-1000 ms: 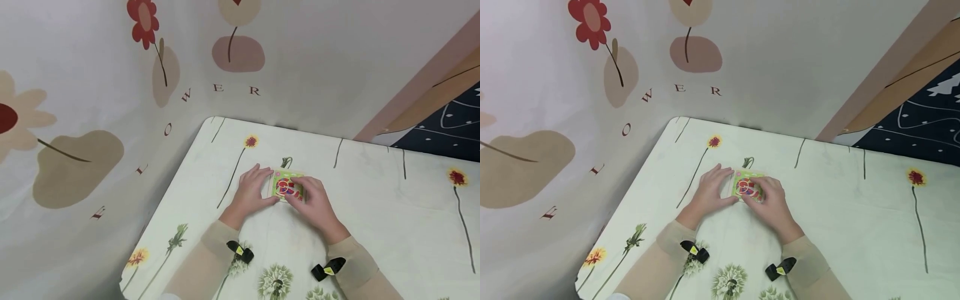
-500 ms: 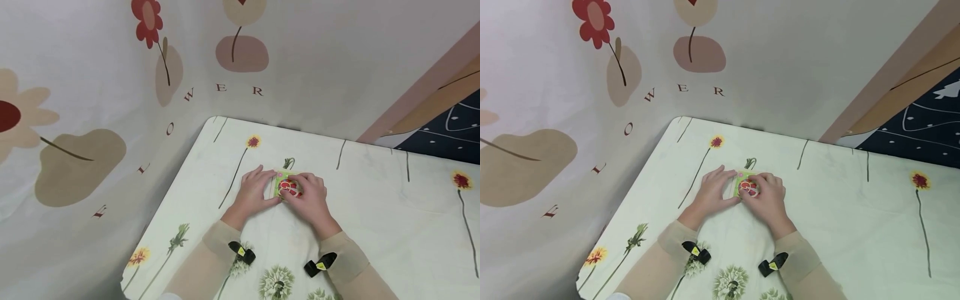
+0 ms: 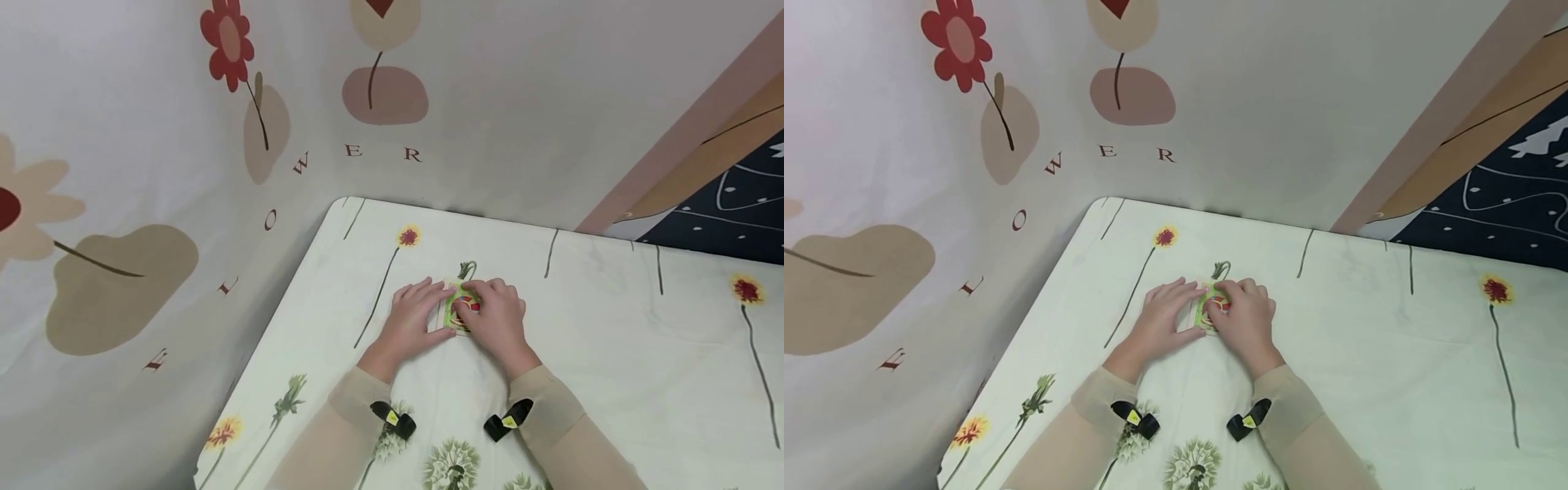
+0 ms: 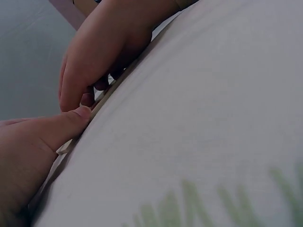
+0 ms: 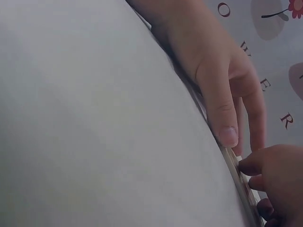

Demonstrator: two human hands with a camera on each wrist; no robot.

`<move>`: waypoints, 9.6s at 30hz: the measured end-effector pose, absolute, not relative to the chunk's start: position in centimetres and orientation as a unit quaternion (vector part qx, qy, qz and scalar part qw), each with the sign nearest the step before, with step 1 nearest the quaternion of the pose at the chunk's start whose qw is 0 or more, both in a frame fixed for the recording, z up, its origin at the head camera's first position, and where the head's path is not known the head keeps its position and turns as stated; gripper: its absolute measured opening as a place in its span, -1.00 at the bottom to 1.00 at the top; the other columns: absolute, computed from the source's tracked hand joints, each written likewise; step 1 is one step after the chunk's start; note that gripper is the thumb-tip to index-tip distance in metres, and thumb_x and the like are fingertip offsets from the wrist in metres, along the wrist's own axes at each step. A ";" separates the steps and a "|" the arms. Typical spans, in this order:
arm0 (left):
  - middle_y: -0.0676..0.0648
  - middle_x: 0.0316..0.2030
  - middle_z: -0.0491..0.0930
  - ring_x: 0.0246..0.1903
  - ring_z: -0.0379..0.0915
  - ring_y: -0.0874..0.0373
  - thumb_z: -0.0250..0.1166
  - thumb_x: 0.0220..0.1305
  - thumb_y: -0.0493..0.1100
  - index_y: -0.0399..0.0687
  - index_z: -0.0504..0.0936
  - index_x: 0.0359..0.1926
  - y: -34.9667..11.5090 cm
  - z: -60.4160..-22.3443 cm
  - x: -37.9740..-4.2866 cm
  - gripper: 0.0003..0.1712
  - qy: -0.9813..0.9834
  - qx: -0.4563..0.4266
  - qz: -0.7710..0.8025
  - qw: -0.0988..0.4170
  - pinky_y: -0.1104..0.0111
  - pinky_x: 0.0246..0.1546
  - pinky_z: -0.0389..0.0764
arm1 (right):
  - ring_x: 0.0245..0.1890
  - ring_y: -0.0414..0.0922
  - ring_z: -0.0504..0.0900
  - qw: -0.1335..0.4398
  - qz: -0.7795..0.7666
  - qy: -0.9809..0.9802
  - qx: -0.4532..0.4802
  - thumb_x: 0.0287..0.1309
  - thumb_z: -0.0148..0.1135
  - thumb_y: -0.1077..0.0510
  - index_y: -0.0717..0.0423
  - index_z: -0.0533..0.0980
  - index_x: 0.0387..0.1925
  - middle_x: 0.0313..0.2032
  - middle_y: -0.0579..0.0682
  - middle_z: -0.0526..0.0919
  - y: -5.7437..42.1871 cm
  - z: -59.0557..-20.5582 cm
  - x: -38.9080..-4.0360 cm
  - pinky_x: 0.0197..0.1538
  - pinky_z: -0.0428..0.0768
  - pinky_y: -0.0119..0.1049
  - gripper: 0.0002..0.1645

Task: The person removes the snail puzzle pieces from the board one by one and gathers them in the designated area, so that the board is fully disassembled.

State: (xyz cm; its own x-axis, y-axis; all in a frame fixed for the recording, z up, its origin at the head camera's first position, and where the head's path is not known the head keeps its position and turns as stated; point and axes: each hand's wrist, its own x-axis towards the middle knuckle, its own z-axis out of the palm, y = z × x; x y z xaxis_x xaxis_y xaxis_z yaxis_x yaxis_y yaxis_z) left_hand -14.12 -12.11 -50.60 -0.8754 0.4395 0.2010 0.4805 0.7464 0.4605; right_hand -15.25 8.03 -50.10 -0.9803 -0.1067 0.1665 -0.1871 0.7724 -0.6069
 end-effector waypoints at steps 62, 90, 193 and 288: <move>-0.01 0.50 0.43 0.54 0.22 0.00 0.64 0.15 0.21 0.04 0.33 0.60 -12.2 -51.1 -14.5 0.11 -0.937 -0.221 -0.268 0.034 -0.05 0.50 0.16 | -0.10 0.05 0.41 0.114 0.404 -0.905 0.075 0.14 0.61 0.10 0.07 0.74 0.11 -0.07 0.01 0.81 7.1 -50.7 -15.5 0.07 0.24 0.13 -0.52; 0.00 0.50 0.43 0.54 0.22 0.02 0.63 0.14 0.23 0.06 0.41 0.55 -12.2 -51.0 -14.6 0.04 -0.940 -0.219 -0.260 0.023 -0.04 0.50 0.18 | -0.04 0.07 0.54 0.162 0.427 -0.879 0.138 0.19 0.60 0.22 0.17 0.71 0.18 -0.09 0.03 0.82 9.7 -51.0 -15.5 0.07 0.40 0.00 -0.49; -0.02 0.46 0.49 0.50 0.28 0.02 0.64 0.09 0.24 0.05 0.54 0.45 -11.8 -51.2 -14.7 -0.05 -0.937 -0.219 -0.268 0.047 -0.04 0.46 0.24 | -0.01 0.16 0.40 0.035 0.257 -0.961 0.095 0.27 0.51 -0.08 0.03 0.73 0.10 -0.19 0.05 0.60 10.9 -49.4 -16.2 0.18 0.17 0.32 -0.55; 0.01 0.45 0.50 0.51 0.27 0.03 0.64 0.10 0.23 0.07 0.59 0.40 -12.2 -51.3 -14.7 -0.12 -0.935 -0.225 -0.269 0.048 -0.04 0.47 0.24 | -0.07 0.06 0.59 0.208 0.316 -0.919 0.111 0.17 0.60 0.26 0.12 0.75 0.04 -0.04 0.12 0.82 18.2 -50.8 -13.5 0.14 0.18 0.24 -0.62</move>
State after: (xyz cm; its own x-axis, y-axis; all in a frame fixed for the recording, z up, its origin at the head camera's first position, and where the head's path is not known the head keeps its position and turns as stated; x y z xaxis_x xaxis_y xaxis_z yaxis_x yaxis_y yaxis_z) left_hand -14.65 -12.21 -51.34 -0.8943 0.3946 0.2110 0.4464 0.7547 0.4808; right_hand -13.53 18.16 -50.76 -0.8887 -0.0718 0.4528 -0.3349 0.7760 -0.5344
